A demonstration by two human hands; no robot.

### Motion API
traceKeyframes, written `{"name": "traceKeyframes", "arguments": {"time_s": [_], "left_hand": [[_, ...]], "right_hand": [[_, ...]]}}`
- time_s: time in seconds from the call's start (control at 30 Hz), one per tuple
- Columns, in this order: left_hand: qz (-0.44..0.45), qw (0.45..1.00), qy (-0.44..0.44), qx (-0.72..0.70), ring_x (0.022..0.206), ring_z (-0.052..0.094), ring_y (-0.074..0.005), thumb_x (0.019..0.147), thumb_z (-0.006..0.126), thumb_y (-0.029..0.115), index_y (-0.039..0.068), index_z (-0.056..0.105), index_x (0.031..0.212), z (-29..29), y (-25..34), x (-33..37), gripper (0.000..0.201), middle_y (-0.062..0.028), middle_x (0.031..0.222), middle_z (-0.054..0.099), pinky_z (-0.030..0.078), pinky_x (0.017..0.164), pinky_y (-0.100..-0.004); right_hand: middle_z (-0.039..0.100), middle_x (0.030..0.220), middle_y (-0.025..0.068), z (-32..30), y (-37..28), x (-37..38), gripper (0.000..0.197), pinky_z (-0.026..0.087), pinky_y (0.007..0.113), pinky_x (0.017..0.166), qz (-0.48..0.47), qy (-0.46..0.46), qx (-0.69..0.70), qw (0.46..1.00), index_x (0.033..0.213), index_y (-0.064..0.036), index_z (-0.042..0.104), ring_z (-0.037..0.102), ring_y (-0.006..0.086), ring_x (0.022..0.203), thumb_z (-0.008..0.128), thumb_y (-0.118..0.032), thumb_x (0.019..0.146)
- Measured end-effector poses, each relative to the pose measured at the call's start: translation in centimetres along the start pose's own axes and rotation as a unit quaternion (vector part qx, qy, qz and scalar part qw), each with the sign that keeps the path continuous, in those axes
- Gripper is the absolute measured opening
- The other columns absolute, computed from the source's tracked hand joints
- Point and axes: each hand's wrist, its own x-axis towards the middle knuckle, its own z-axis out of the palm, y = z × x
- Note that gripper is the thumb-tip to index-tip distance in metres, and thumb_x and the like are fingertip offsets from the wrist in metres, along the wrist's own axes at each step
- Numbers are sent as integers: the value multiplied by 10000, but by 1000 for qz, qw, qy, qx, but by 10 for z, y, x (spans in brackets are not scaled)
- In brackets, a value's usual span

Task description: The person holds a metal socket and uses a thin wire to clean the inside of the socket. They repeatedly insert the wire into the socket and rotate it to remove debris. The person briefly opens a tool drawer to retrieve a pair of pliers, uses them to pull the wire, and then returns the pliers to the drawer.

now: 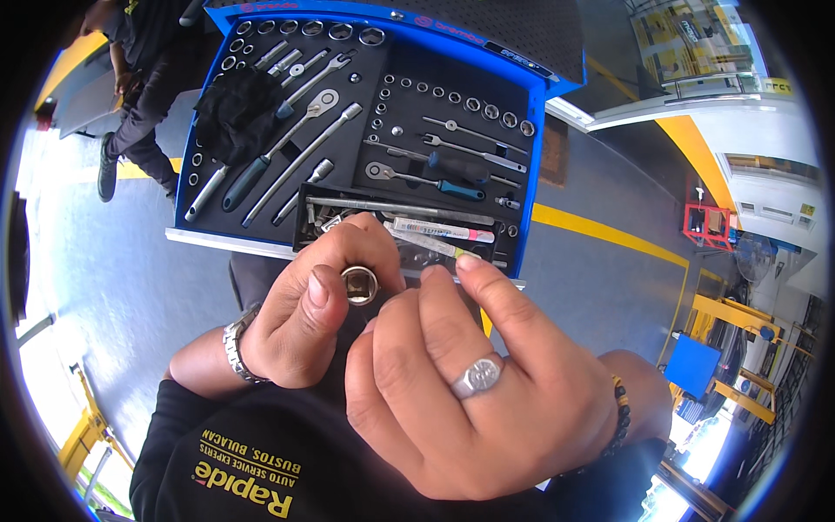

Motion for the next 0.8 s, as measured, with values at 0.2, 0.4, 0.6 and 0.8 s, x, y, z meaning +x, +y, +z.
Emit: {"name": "traceKeyframes", "arguments": {"time_s": [0.2, 0.4, 0.6, 0.8], "left_hand": [[15, 999, 33, -36, 840, 438, -165, 1009, 222, 591, 36, 469, 1020, 0, -3, 0, 607, -105, 937, 489, 372, 813, -318], [10, 993, 31, -116, 843, 406, -155, 981, 195, 648, 75, 444, 1017, -1, -3, -2, 625, -113, 946, 470, 365, 828, -315], [17, 990, 21, -140, 814, 431, -145, 961, 236, 686, 84, 450, 1018, -1, -5, 0, 642, -119, 928, 493, 392, 794, -313], [-36, 994, -17, -100, 722, 437, -135, 984, 310, 628, 44, 458, 1021, -6, -1, -8, 604, -159, 894, 539, 403, 723, -300]], "right_hand": [[643, 788, 159, 22, -8, 2, 133, 595, 388, 617, 19, 66, 76, 995, 897, 38, 593, 681, 267, 713, 664, 16, 787], [650, 842, 156, 55, -14, -1, 131, 589, 337, 681, 45, 217, 151, 963, 890, 10, 622, 678, 253, 763, 653, -60, 784], [661, 900, 122, 56, -19, 3, 174, 589, 326, 702, 63, 233, 180, 954, 952, -18, 664, 679, 231, 799, 669, -73, 787], [650, 893, 86, 61, -21, -6, 200, 551, 331, 653, 59, 225, 263, 936, 979, -35, 675, 659, 205, 746, 705, -89, 789]]}}
